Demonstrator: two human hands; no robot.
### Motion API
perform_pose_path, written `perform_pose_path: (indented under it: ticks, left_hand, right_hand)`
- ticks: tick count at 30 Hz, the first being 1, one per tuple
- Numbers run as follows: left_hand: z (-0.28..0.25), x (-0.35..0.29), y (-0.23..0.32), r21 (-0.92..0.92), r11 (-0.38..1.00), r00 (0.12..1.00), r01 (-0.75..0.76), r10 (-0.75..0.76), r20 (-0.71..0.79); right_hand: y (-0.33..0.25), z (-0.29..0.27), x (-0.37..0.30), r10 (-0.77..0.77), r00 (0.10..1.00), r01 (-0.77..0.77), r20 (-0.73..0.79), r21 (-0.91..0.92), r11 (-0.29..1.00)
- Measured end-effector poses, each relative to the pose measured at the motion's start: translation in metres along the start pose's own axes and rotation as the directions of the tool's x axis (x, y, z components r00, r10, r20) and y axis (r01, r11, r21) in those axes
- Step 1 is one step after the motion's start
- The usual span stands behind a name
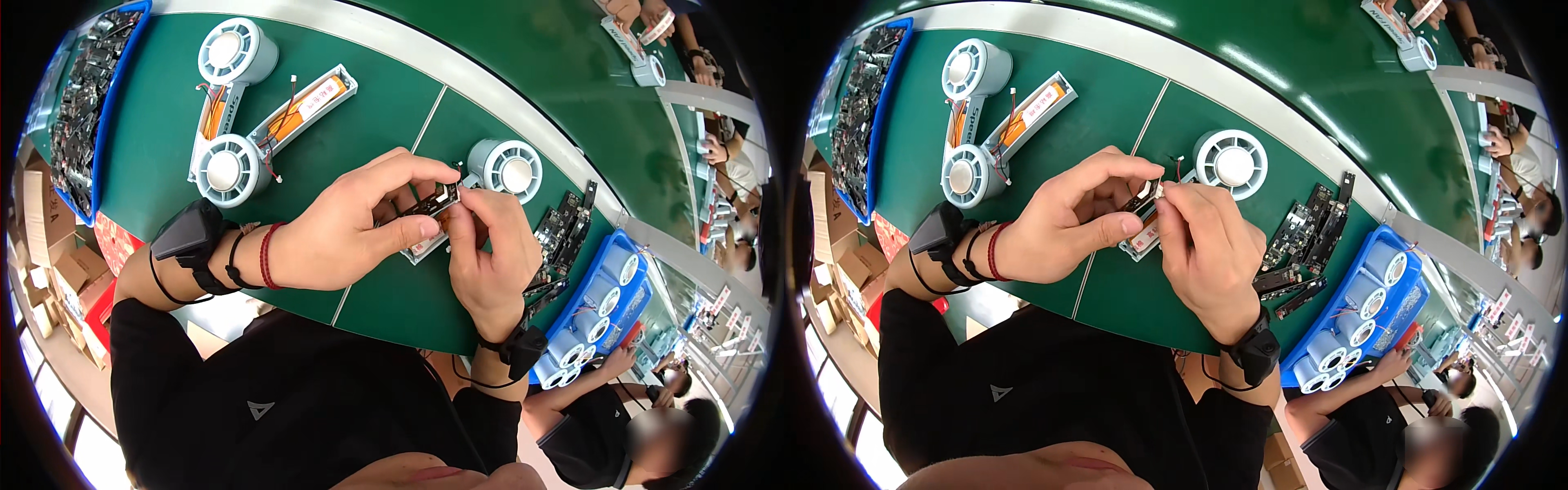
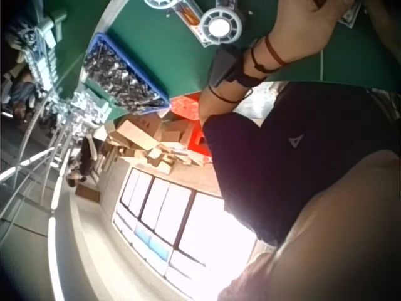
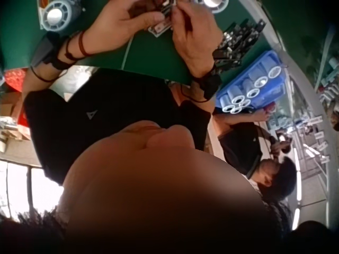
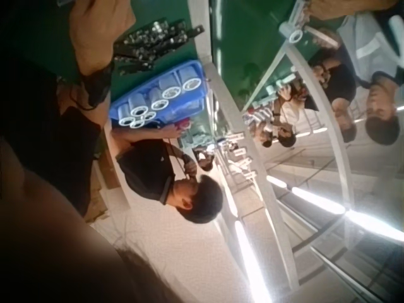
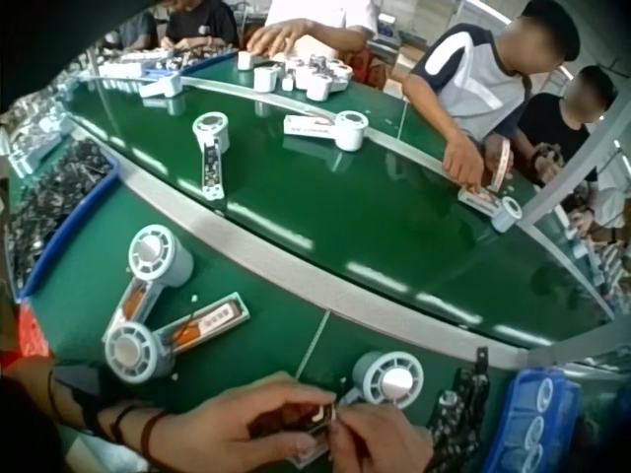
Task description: Assembling electronic components and fan units onto printed circuit boards at an industrial workstation.
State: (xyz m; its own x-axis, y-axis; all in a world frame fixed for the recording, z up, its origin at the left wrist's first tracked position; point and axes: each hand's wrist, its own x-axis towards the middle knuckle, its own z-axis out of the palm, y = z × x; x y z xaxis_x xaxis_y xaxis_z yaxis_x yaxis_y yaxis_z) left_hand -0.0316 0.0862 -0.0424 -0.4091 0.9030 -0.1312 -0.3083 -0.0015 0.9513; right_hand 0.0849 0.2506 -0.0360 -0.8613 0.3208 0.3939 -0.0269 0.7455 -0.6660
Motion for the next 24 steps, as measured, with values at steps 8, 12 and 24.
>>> perform_pose_path:
  ticks: [8,12,24]
  left_hand:
    - [-0.002,0.000,0.004,0.173,0.985,1.000,0.023,-0.019,-0.024]
    - [0.000,0.000,0.001,0.112,0.994,0.999,0.015,-0.011,-0.041]
    - [0.001,-0.002,0.006,0.154,0.987,0.998,0.052,-0.048,-0.032]
  right_hand:
    - [0.000,0.000,-0.002,-0.078,0.996,0.073,-0.052,-0.095,0.993]
    - [0.000,0.000,-0.001,-0.067,0.996,0.062,-0.059,-0.081,0.995]
    - [0.009,-0.001,-0.001,-0.181,0.983,0.177,-0.025,-0.098,0.979]
